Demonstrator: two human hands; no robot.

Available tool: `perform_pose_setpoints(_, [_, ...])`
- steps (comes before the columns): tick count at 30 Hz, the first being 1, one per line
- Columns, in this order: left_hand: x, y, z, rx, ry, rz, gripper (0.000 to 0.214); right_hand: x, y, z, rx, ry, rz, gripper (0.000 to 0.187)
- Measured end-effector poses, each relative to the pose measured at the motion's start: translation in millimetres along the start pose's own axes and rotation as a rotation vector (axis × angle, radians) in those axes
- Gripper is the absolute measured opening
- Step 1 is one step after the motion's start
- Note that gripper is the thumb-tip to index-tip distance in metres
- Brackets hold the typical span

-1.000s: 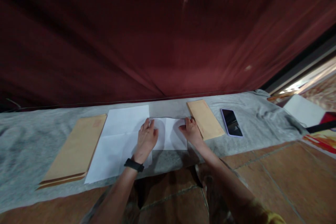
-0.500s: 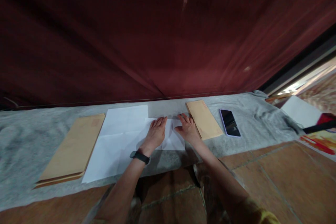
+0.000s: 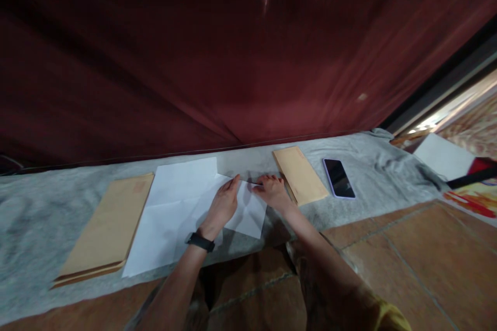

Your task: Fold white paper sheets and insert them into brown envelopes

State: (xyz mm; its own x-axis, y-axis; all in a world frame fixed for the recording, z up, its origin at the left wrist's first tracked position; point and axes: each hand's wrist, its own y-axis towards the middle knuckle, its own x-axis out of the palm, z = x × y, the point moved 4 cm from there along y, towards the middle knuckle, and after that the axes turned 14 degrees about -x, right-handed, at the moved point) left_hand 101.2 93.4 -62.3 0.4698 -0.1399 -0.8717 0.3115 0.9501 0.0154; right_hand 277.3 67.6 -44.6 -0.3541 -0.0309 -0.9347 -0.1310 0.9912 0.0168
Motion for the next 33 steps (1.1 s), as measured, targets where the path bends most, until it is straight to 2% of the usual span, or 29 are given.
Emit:
perform_pose_setpoints(5, [-5.4, 0.6, -1.3, -0.055, -0.040, -0.038, 0.062, 3.1, 0.1, -1.7, -0.107, 0.175, -0.107, 0.018])
perform_pose_setpoints(9, [-7.0, 1.1, -0.5, -0.097, -0.064, -0.057, 0.061, 5.6, 0.2, -8.0, -0.208, 0.276, -0.058, 0.012])
perform_pose_setpoints(15, [-7.4, 0.7, 0.2, -0.137, -0.089, -0.072, 0.063, 22.4, 4.7, -13.8, -0.088, 0.285, -0.012, 0.019])
perform_pose_setpoints(18, [-6.3, 0.7, 0.3, -0.135, -0.090, -0.075, 0.063, 27.4, 8.0, -15.1, -0.063, 0.334, -0.017, 0.016])
perform_pose_setpoints(21, [-5.0, 1.3, -0.5, -0.129, -0.116, -0.076, 0.061, 28.8, 9.6, -15.1, -0.040, 0.413, 0.002, 0.013])
perform_pose_setpoints(23, [-7.2, 2.8, -1.4, -0.122, -0.154, -0.055, 0.058, 29.8, 10.2, -15.1, -0.057, 0.546, 0.017, 0.012])
perform_pose_setpoints(26, [-21.9, 6.2, -4.6, -0.098, -0.243, 0.078, 0.053, 31.2, 10.9, -12.8, -0.084, 0.914, 0.018, 0.010])
perform_pose_setpoints(29, [-48.8, 7.6, -14.1, -0.121, -0.354, 0.327, 0.050, 24.9, 11.6, -3.5, -0.009, 1.265, 0.116, 0.013])
perform_pose_setpoints(31, [-65.0, 6.2, -24.0, -0.201, -0.435, 0.470, 0.052, 15.4, 11.6, 3.3, 0.019, 1.403, 0.248, 0.019])
perform_pose_setpoints(33, [-73.0, 4.2, -34.5, -0.337, -0.560, 0.525, 0.054, 6.0, 10.8, 7.6, 0.023, 1.492, 0.358, 0.022])
